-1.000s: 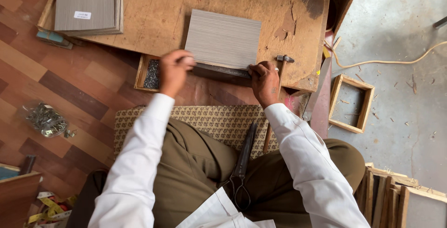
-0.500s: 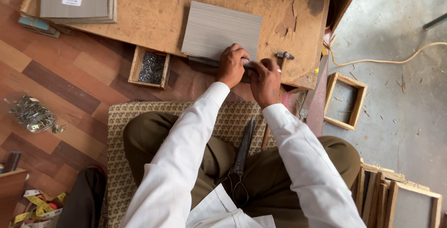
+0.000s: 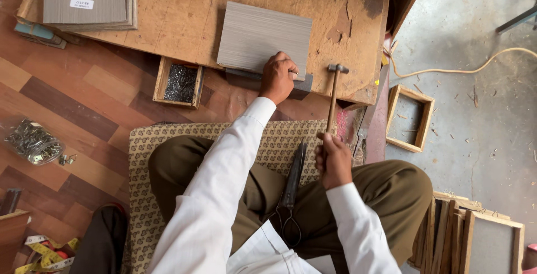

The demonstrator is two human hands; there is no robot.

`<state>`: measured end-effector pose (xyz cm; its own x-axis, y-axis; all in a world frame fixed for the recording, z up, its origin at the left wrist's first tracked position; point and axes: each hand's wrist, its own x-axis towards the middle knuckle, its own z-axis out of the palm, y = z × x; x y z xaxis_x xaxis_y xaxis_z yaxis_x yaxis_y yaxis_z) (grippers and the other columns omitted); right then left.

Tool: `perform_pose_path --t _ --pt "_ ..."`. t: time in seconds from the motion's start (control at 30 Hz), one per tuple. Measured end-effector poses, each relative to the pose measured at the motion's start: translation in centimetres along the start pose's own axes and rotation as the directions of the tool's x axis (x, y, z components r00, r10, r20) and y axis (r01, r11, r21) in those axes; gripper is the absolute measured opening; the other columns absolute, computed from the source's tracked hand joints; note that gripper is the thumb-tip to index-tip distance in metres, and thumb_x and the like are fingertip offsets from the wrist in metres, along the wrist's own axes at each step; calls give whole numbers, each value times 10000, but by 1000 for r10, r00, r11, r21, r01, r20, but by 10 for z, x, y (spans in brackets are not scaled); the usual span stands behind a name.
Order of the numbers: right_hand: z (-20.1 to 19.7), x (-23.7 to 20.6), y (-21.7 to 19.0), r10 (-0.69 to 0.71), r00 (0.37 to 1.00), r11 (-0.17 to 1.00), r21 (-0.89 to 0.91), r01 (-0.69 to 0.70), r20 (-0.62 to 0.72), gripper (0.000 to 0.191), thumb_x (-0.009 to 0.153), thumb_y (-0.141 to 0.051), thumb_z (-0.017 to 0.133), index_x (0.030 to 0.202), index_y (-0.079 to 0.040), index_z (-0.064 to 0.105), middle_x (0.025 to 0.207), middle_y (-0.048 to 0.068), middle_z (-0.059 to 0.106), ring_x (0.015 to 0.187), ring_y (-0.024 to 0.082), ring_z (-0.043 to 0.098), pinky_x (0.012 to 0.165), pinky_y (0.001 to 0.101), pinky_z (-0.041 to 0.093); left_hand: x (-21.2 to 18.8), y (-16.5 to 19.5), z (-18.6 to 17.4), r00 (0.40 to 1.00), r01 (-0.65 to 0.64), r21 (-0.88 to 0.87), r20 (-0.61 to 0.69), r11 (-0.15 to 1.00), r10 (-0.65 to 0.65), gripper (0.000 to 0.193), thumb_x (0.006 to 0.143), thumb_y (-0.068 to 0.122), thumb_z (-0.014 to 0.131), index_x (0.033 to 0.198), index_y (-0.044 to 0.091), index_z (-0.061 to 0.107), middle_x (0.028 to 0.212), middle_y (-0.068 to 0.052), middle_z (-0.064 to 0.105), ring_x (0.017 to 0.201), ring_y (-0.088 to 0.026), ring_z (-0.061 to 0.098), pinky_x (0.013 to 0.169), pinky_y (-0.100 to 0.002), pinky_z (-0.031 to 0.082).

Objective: The person assembles picture frames by placing a backing board into a wooden frame, then hammering nails into the board to secure it. The person repeats this process for multiple frames, using a hammer and nails from a nearby box.

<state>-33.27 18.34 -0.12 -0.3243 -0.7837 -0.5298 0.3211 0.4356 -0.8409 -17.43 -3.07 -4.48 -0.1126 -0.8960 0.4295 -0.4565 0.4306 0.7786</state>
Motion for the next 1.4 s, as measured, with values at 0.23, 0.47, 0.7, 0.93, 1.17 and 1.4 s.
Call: perform_pose_path --t 0.23,0.47,0.7,0.93,1.17,1.4 --pt "15 -44 18 -369 929 792 -529 304 -18 268 1010 -178 654 1198 7 700 751 46 666 585 98 570 497 280 461 -2 1 4 999 12 14 -46 1000 -12 110 744 -80 724 733 27 700 952 -92 658 966 -301 629 868 -413 536" --pt "15 -37 22 -559 829 625 -668 403 -23 339 1006 -164 658 1309 -17 692 755 63 696 668 104 626 616 292 513 -2 5 1 998 50 6 -29 999 -50 105 733 -62 765 722 17 697 963 -96 661 976 -302 627 872 -412 526" --pt "10 -48 18 -650 760 651 -521 552 -6 330 1023 -128 667 1321 14 670 822 48 691 737 66 606 648 247 515 -2 -10 3 999 28 -53 -14 998 -29 118 729 -89 753 736 9 687 940 -97 676 922 -296 658 828 -407 547" --pt "14 -39 18 -703 706 494 -656 570 83 298 1013 -63 664 1299 19 679 912 46 726 797 76 671 684 246 538 8 -30 2 996 23 -65 -85 998 -28 163 708 -147 619 727 14 603 962 -149 641 904 -331 653 758 -420 547" --pt "8 -32 29 -812 584 519 -441 732 14 334 1050 10 602 1382 32 636 943 100 688 834 96 614 744 263 531 4 -30 7 992 6 -2 -126 1000 -6 149 699 -121 643 690 11 574 943 -173 617 873 -374 626 750 -455 520" --pt "11 -29 34 -784 618 452 -623 638 64 301 1032 -11 660 1333 -1 655 905 113 703 783 113 632 713 284 528 4 -28 7 993 44 -61 -110 997 -51 143 728 -128 610 689 -1 559 936 -158 631 854 -360 636 743 -443 520"
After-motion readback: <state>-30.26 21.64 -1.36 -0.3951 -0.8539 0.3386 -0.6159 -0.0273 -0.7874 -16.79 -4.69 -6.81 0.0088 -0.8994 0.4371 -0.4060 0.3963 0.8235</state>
